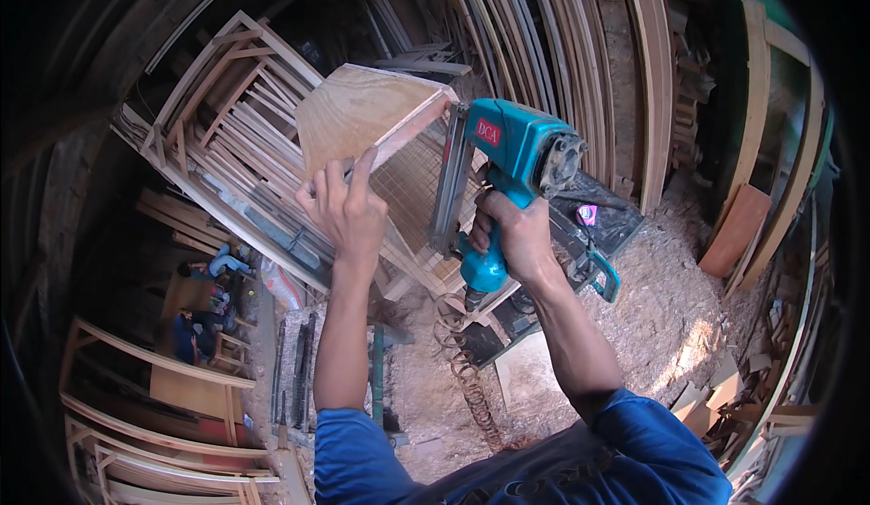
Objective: The person assembles a wooden birdcage by attaching wire mesh and wooden slats to a frame. They use a nail gun to secure the components and repeatedly adjust the cage on a workbench.
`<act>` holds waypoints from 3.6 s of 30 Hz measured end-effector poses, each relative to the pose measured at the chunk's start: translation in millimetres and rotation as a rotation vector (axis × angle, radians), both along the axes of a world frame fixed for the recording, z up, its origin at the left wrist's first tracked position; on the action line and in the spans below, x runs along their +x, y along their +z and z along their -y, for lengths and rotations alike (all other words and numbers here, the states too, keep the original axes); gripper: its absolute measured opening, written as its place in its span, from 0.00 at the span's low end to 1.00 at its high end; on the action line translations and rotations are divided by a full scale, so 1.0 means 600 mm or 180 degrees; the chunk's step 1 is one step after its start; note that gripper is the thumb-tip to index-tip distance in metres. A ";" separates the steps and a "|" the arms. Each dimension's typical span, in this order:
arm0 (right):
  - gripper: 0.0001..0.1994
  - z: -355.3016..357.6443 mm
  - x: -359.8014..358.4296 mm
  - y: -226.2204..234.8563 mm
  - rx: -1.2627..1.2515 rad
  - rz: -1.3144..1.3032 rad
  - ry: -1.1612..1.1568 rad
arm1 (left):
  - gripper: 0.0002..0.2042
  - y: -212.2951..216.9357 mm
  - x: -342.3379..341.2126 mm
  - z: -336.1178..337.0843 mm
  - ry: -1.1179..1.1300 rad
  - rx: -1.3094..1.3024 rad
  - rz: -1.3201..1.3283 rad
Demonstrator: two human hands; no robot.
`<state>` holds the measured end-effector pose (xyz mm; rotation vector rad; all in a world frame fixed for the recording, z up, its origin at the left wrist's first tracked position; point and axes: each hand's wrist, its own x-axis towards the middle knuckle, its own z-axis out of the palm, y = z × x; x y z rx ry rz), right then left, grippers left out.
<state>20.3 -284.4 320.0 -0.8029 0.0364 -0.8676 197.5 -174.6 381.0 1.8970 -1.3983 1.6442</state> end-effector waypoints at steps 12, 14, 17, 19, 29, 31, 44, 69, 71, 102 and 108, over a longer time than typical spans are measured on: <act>0.08 -0.097 -0.188 -0.134 0.0505 -0.0062 0.0576 | 0.10 -0.007 0.012 -0.023 -0.0523 -0.0585 -0.0347; 0.07 -0.117 -0.223 -0.166 0.0582 -0.0381 0.0771 | 0.11 -0.018 0.022 -0.028 -0.0794 -0.0876 -0.0430; 0.24 -0.146 -0.258 -0.207 0.0572 -0.0629 0.0802 | 0.11 -0.038 0.039 -0.039 -0.1130 -0.1265 -0.0599; 0.28 -0.158 -0.269 -0.228 0.0443 -0.0571 0.0843 | 0.11 -0.051 0.050 -0.053 -0.1247 -0.1417 -0.0646; 0.14 -0.167 -0.284 -0.238 0.0089 -0.1137 0.0700 | 0.18 -0.092 0.067 -0.048 -0.2623 -0.2371 -0.1974; 0.08 -0.164 -0.279 -0.226 -0.0238 -0.1266 0.0534 | 0.19 -0.097 0.064 -0.043 -0.2595 -0.2423 -0.2118; 0.09 -0.176 -0.051 -0.051 -0.2492 -0.0933 -0.0314 | 0.14 -0.087 0.067 -0.067 -0.2721 -0.2291 -0.3118; 0.13 -0.223 0.056 -0.020 -0.1328 -0.0968 0.0011 | 0.11 -0.071 0.090 -0.098 -0.3286 -0.1789 -0.3692; 0.13 -0.225 0.054 -0.019 -0.1328 -0.0997 -0.0011 | 0.12 -0.073 0.093 -0.096 -0.3265 -0.1768 -0.3595; 0.06 -0.207 0.016 0.019 0.0569 0.0448 0.0249 | 0.14 -0.335 0.061 -0.255 -0.1487 -0.0298 -0.3903; 0.08 -0.204 0.047 0.033 0.0457 0.0325 0.0067 | 0.10 -0.392 0.006 -0.270 -0.3322 0.0644 -0.6372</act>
